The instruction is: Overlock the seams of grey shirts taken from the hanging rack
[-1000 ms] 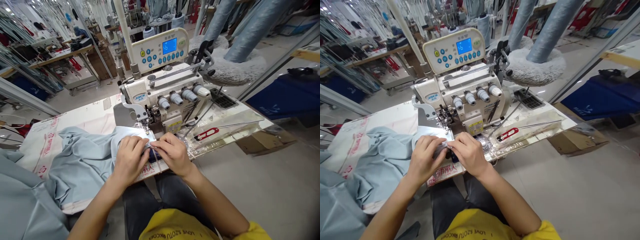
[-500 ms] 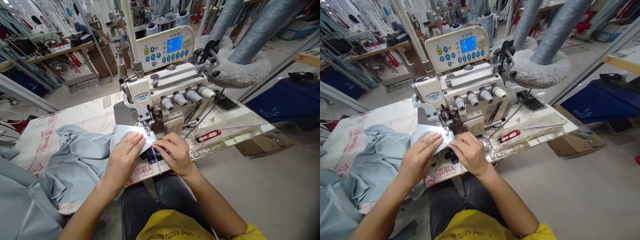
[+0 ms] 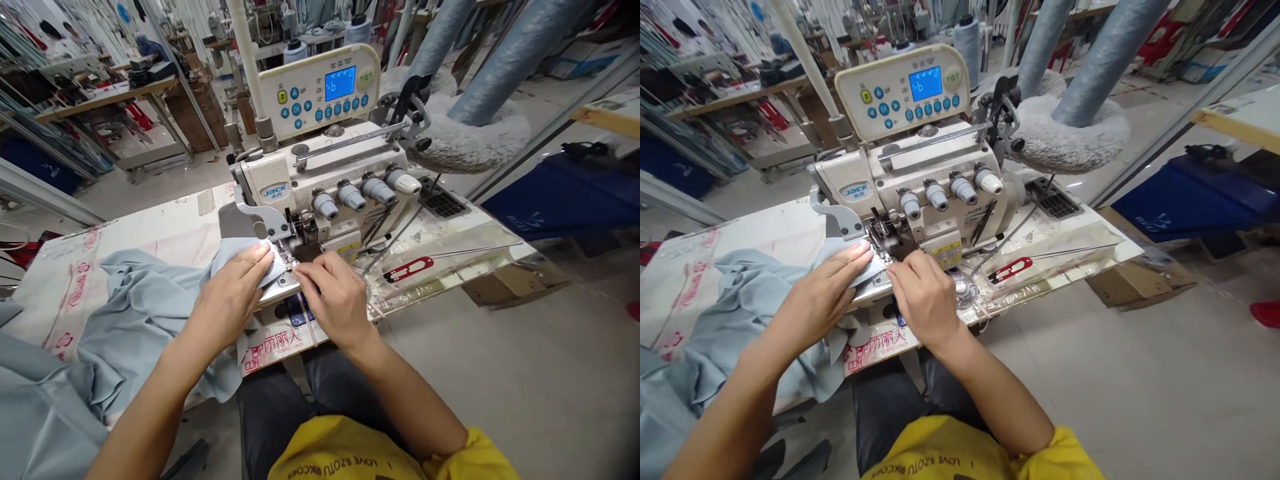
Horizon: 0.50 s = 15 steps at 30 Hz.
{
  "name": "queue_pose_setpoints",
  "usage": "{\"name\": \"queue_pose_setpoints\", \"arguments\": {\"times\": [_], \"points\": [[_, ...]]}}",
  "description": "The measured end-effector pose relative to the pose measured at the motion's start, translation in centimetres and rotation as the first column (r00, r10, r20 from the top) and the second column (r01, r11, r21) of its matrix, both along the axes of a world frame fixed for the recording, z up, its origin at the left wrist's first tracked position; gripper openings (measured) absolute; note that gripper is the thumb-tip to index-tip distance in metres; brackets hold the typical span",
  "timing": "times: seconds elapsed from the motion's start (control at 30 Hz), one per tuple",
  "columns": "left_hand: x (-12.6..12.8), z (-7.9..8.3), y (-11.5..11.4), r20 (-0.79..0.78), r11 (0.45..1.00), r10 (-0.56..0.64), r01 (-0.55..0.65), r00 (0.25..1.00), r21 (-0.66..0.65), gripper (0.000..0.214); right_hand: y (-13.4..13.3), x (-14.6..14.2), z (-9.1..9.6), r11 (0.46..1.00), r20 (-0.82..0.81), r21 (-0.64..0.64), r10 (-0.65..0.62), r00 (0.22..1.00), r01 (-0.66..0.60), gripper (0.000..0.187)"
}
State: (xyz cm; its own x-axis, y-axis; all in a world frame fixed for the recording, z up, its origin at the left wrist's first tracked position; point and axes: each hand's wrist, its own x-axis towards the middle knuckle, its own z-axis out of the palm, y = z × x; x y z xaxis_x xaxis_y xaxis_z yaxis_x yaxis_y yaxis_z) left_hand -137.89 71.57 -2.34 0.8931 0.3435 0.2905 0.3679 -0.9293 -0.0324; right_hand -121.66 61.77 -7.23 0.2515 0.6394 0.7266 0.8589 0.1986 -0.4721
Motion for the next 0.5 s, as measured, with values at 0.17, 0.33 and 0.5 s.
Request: {"name": "queue_pose_setpoints", "arguments": {"times": [0.17,0.33,0.5], "points": [[0.7,0.7,1.3,-0.076,0.999,0.022,-0.019,0.997,0.037,0.046,-0.7,-4.8,-2.8,0.958,-0.023,-0.203,0.203,0.979,-0.204,0.031],[2.1,1.2,3.4,-0.101,0.996,0.065,-0.059,0.993,0.062,0.028,-0.3,-7.1,-3.9,0.853,-0.063,-0.387,0.355,0.933,-0.351,0.033],[2.8,0.5,5.9,-0.036,0.99,0.106,-0.102,0.994,0.093,0.023,-0.9,-6.5,-3.7,0.824,-0.058,-0.398,0.418,0.907,-0.405,0.023]]}}
